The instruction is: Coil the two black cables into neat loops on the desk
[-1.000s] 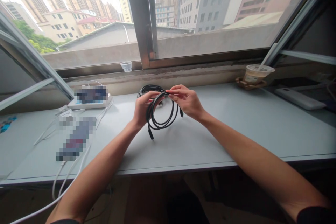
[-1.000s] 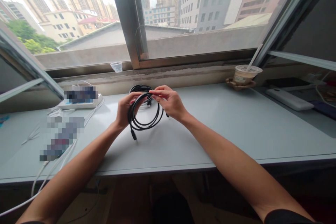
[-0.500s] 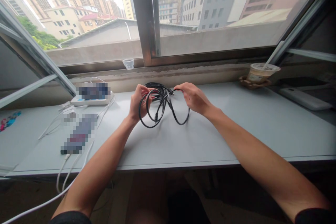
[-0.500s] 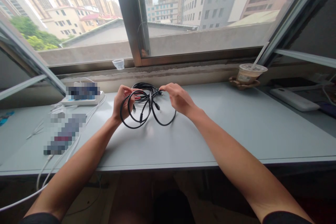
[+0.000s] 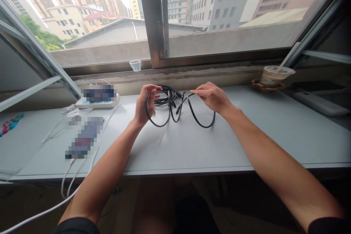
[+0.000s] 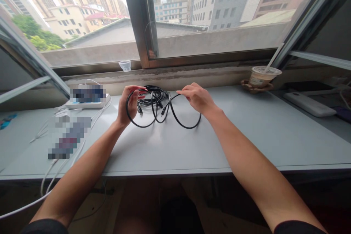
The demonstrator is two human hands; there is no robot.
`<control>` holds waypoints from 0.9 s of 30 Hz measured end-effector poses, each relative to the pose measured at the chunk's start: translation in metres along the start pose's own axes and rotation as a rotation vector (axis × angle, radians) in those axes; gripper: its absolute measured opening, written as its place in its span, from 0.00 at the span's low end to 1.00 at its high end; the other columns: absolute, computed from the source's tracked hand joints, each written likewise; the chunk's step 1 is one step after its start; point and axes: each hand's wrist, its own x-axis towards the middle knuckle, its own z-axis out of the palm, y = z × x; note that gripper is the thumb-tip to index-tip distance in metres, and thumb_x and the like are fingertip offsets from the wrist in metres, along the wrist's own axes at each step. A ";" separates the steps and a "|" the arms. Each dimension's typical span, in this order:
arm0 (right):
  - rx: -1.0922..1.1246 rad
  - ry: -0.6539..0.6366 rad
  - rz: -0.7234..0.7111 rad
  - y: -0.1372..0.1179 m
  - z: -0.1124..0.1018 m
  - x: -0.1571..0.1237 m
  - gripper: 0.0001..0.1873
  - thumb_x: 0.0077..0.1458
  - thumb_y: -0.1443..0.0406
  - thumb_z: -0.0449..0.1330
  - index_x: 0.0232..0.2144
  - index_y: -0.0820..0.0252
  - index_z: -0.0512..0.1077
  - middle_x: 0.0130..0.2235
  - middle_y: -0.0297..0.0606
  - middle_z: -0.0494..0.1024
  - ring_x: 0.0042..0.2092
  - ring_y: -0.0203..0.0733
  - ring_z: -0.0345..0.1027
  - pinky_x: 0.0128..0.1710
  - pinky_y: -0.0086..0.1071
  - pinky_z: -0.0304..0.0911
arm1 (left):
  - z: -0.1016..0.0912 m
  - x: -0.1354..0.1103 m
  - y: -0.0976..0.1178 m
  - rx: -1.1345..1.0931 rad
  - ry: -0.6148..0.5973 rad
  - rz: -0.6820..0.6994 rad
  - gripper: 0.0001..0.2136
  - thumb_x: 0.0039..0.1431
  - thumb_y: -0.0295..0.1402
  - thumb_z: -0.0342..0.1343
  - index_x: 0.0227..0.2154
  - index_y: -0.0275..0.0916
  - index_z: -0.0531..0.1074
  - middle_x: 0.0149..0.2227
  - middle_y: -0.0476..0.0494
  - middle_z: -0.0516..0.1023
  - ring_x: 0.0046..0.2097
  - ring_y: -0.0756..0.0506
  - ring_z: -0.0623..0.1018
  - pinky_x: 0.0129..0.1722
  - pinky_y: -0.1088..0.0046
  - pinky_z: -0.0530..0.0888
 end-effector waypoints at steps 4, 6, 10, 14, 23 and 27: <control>-0.002 -0.015 0.057 0.011 -0.003 -0.003 0.31 0.64 0.75 0.52 0.60 0.44 0.79 0.56 0.35 0.83 0.53 0.51 0.73 0.49 0.43 0.71 | -0.002 0.003 -0.003 0.016 0.107 0.023 0.17 0.75 0.51 0.47 0.49 0.43 0.68 0.47 0.42 0.81 0.47 0.46 0.85 0.46 0.66 0.85; -0.015 -0.002 0.122 0.015 -0.003 -0.004 0.27 0.63 0.74 0.54 0.54 0.46 0.83 0.55 0.35 0.84 0.53 0.52 0.75 0.49 0.43 0.71 | -0.003 0.005 -0.003 0.027 0.172 0.030 0.18 0.75 0.52 0.46 0.48 0.43 0.68 0.45 0.43 0.80 0.45 0.47 0.84 0.43 0.68 0.85; -0.063 -0.021 0.257 0.025 0.001 -0.005 0.16 0.65 0.67 0.58 0.46 0.50 0.85 0.52 0.38 0.86 0.49 0.53 0.79 0.48 0.43 0.69 | -0.006 0.010 0.002 0.021 0.305 0.075 0.18 0.75 0.53 0.45 0.46 0.43 0.66 0.43 0.44 0.77 0.43 0.47 0.83 0.37 0.72 0.85; -0.076 -0.042 0.340 0.036 0.004 -0.008 0.16 0.64 0.68 0.58 0.48 0.55 0.83 0.48 0.43 0.87 0.48 0.54 0.79 0.46 0.41 0.68 | -0.015 0.017 0.004 0.038 0.447 0.147 0.17 0.76 0.52 0.45 0.45 0.43 0.65 0.43 0.44 0.75 0.42 0.48 0.82 0.34 0.74 0.84; 0.171 0.178 0.352 0.049 0.010 -0.008 0.20 0.58 0.68 0.61 0.53 0.59 0.77 0.47 0.47 0.83 0.45 0.52 0.79 0.50 0.43 0.72 | -0.035 0.022 -0.019 0.181 0.477 0.164 0.16 0.75 0.51 0.47 0.51 0.44 0.64 0.45 0.42 0.74 0.43 0.47 0.81 0.36 0.73 0.83; 0.357 0.282 0.389 0.037 0.008 -0.002 0.14 0.61 0.64 0.62 0.49 0.58 0.78 0.39 0.42 0.85 0.40 0.49 0.81 0.48 0.42 0.74 | -0.032 0.018 -0.026 0.201 0.393 0.143 0.16 0.75 0.51 0.48 0.52 0.44 0.65 0.44 0.43 0.74 0.43 0.47 0.81 0.36 0.73 0.83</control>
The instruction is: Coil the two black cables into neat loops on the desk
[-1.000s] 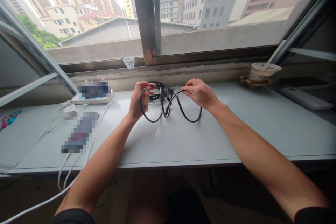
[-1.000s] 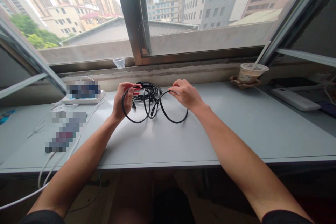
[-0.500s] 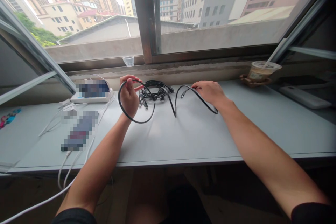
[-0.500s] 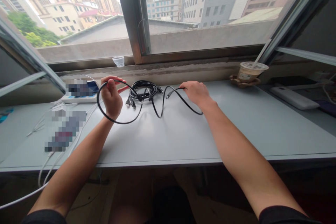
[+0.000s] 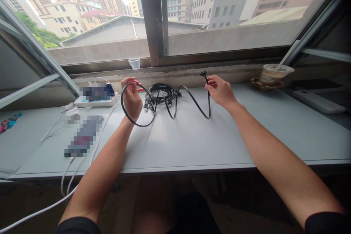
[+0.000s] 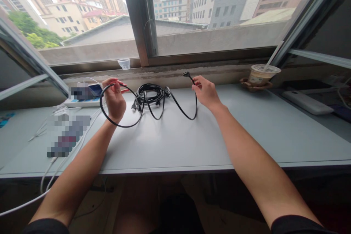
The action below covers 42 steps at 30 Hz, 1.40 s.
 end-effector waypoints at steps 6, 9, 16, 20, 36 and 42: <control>0.174 0.004 0.028 -0.020 0.001 -0.002 0.14 0.60 0.56 0.67 0.44 0.57 0.78 0.41 0.44 0.87 0.46 0.53 0.83 0.53 0.46 0.76 | 0.001 -0.003 0.004 -0.022 -0.042 0.006 0.15 0.76 0.49 0.48 0.51 0.44 0.66 0.43 0.43 0.75 0.42 0.47 0.80 0.36 0.73 0.82; 0.254 -0.035 0.056 -0.027 0.001 -0.003 0.16 0.59 0.53 0.68 0.42 0.57 0.77 0.44 0.46 0.86 0.47 0.54 0.82 0.48 0.46 0.78 | 0.002 -0.003 0.006 -0.027 -0.063 -0.008 0.16 0.75 0.50 0.48 0.51 0.44 0.66 0.41 0.44 0.75 0.41 0.48 0.81 0.35 0.74 0.82; 0.287 -0.054 -0.021 -0.031 0.004 -0.005 0.22 0.54 0.54 0.71 0.48 0.56 0.74 0.46 0.43 0.81 0.45 0.50 0.79 0.34 0.39 0.81 | 0.005 -0.005 0.009 -0.051 -0.104 -0.017 0.16 0.75 0.50 0.49 0.49 0.43 0.67 0.42 0.45 0.75 0.40 0.48 0.81 0.35 0.74 0.83; 0.336 -0.058 -0.037 -0.028 0.011 -0.006 0.20 0.55 0.52 0.70 0.46 0.53 0.75 0.45 0.41 0.81 0.46 0.50 0.79 0.31 0.38 0.81 | 0.004 -0.004 0.009 -0.058 -0.100 -0.024 0.15 0.75 0.50 0.50 0.49 0.43 0.68 0.42 0.45 0.74 0.40 0.49 0.81 0.35 0.74 0.83; 0.347 -0.075 -0.042 -0.028 0.016 -0.009 0.16 0.59 0.53 0.67 0.44 0.55 0.79 0.45 0.43 0.83 0.48 0.52 0.80 0.38 0.42 0.82 | 0.003 -0.001 0.008 -0.103 -0.060 -0.041 0.16 0.74 0.50 0.52 0.48 0.42 0.68 0.40 0.46 0.73 0.39 0.49 0.81 0.34 0.75 0.82; 0.310 -0.065 -0.089 -0.023 0.018 -0.008 0.13 0.59 0.56 0.67 0.43 0.56 0.80 0.44 0.42 0.84 0.45 0.50 0.79 0.45 0.45 0.80 | 0.004 -0.001 0.009 -0.120 -0.054 -0.055 0.17 0.73 0.51 0.53 0.47 0.42 0.69 0.41 0.45 0.73 0.40 0.48 0.81 0.35 0.73 0.82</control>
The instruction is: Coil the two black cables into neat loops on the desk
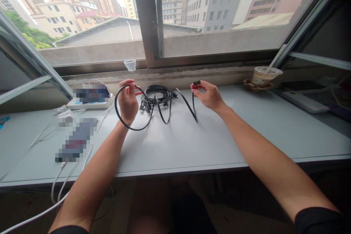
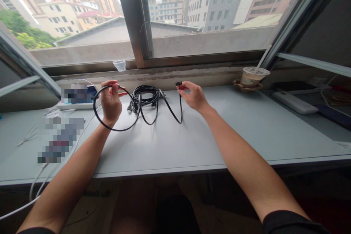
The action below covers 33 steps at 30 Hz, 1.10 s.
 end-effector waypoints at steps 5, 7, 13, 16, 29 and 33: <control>-0.073 -0.049 -0.069 -0.004 -0.002 0.000 0.12 0.62 0.57 0.65 0.43 0.56 0.82 0.44 0.44 0.84 0.45 0.50 0.78 0.40 0.41 0.79 | 0.002 0.001 0.004 -0.057 0.017 -0.104 0.20 0.70 0.55 0.55 0.45 0.42 0.68 0.40 0.45 0.75 0.40 0.48 0.83 0.35 0.73 0.83; -0.098 -0.124 -0.117 -0.007 -0.002 -0.001 0.13 0.64 0.57 0.63 0.44 0.55 0.83 0.45 0.45 0.83 0.45 0.50 0.78 0.36 0.38 0.77 | 0.003 0.001 0.007 -0.093 0.023 -0.184 0.21 0.69 0.56 0.56 0.45 0.41 0.69 0.37 0.45 0.76 0.40 0.46 0.84 0.35 0.72 0.83; -0.182 -0.347 -0.384 -0.022 0.017 -0.008 0.13 0.69 0.60 0.60 0.46 0.49 0.86 0.42 0.42 0.83 0.41 0.45 0.77 0.43 0.40 0.74 | 0.017 -0.011 0.028 -0.129 -0.140 -0.482 0.21 0.64 0.53 0.62 0.44 0.39 0.71 0.33 0.43 0.82 0.34 0.43 0.86 0.30 0.70 0.83; -0.099 -0.375 -0.434 -0.037 0.032 -0.015 0.11 0.69 0.61 0.62 0.45 0.51 0.85 0.43 0.43 0.84 0.42 0.45 0.78 0.44 0.39 0.74 | 0.027 -0.022 0.044 -0.169 -0.307 -0.643 0.21 0.64 0.52 0.62 0.44 0.38 0.70 0.32 0.43 0.83 0.34 0.42 0.86 0.30 0.69 0.83; 0.014 -0.575 -0.093 -0.072 0.042 -0.030 0.08 0.59 0.60 0.67 0.38 0.52 0.86 0.58 0.47 0.77 0.58 0.55 0.72 0.49 0.43 0.74 | 0.020 -0.025 0.043 -0.273 -0.804 -0.666 0.30 0.50 0.42 0.76 0.53 0.37 0.74 0.46 0.34 0.84 0.46 0.39 0.86 0.41 0.67 0.82; 0.092 -0.619 0.162 -0.076 0.049 -0.031 0.11 0.55 0.56 0.70 0.29 0.57 0.85 0.57 0.46 0.79 0.57 0.55 0.73 0.52 0.44 0.70 | 0.026 -0.030 0.045 -0.355 -0.777 -0.667 0.32 0.54 0.45 0.74 0.57 0.36 0.74 0.47 0.34 0.84 0.48 0.39 0.85 0.48 0.63 0.82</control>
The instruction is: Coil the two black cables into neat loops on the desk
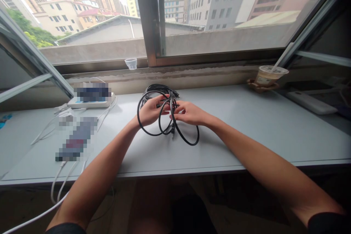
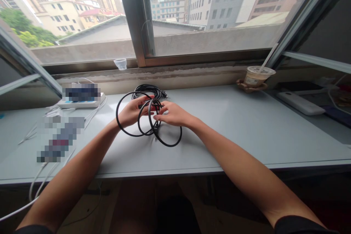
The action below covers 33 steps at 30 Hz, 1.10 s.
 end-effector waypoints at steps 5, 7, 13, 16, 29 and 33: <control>0.339 -0.014 0.079 -0.003 -0.009 0.003 0.15 0.50 0.54 0.70 0.22 0.59 0.81 0.38 0.42 0.84 0.44 0.49 0.76 0.49 0.42 0.68 | 0.002 0.002 -0.004 -0.045 0.005 0.068 0.36 0.57 0.50 0.70 0.63 0.35 0.71 0.50 0.34 0.84 0.50 0.38 0.84 0.51 0.62 0.81; 0.452 0.004 0.147 -0.006 -0.015 0.001 0.14 0.48 0.56 0.71 0.20 0.60 0.79 0.33 0.43 0.83 0.40 0.49 0.77 0.45 0.41 0.68 | 0.004 0.003 -0.006 -0.014 0.012 0.097 0.36 0.59 0.51 0.68 0.64 0.36 0.70 0.50 0.35 0.84 0.49 0.39 0.84 0.46 0.66 0.81; 0.582 0.022 0.211 -0.009 -0.030 -0.002 0.15 0.45 0.59 0.71 0.16 0.61 0.73 0.41 0.48 0.86 0.43 0.53 0.81 0.45 0.41 0.70 | -0.001 0.005 -0.004 0.123 0.034 0.151 0.30 0.62 0.51 0.65 0.60 0.35 0.75 0.49 0.35 0.84 0.49 0.39 0.83 0.38 0.71 0.77; 0.662 0.111 0.186 -0.005 -0.044 -0.003 0.13 0.44 0.58 0.71 0.22 0.60 0.75 0.48 0.49 0.85 0.48 0.55 0.81 0.48 0.43 0.73 | -0.020 0.006 -0.001 0.095 0.124 0.139 0.32 0.63 0.48 0.64 0.66 0.37 0.70 0.51 0.34 0.84 0.50 0.40 0.83 0.41 0.70 0.77; 0.862 0.313 0.047 -0.003 -0.031 0.002 0.22 0.50 0.66 0.70 0.46 0.52 0.68 0.58 0.40 0.80 0.50 0.48 0.82 0.53 0.49 0.77 | -0.014 0.003 -0.001 0.205 0.367 -0.039 0.22 0.64 0.55 0.58 0.42 0.39 0.68 0.32 0.48 0.73 0.27 0.49 0.74 0.27 0.72 0.75; 0.879 0.252 0.097 -0.005 -0.024 0.001 0.47 0.45 0.71 0.68 0.65 0.41 0.59 0.57 0.37 0.79 0.47 0.45 0.82 0.49 0.47 0.78 | -0.001 0.002 -0.002 0.267 0.426 -0.074 0.16 0.63 0.43 0.62 0.41 0.42 0.62 0.29 0.53 0.68 0.25 0.49 0.71 0.23 0.73 0.70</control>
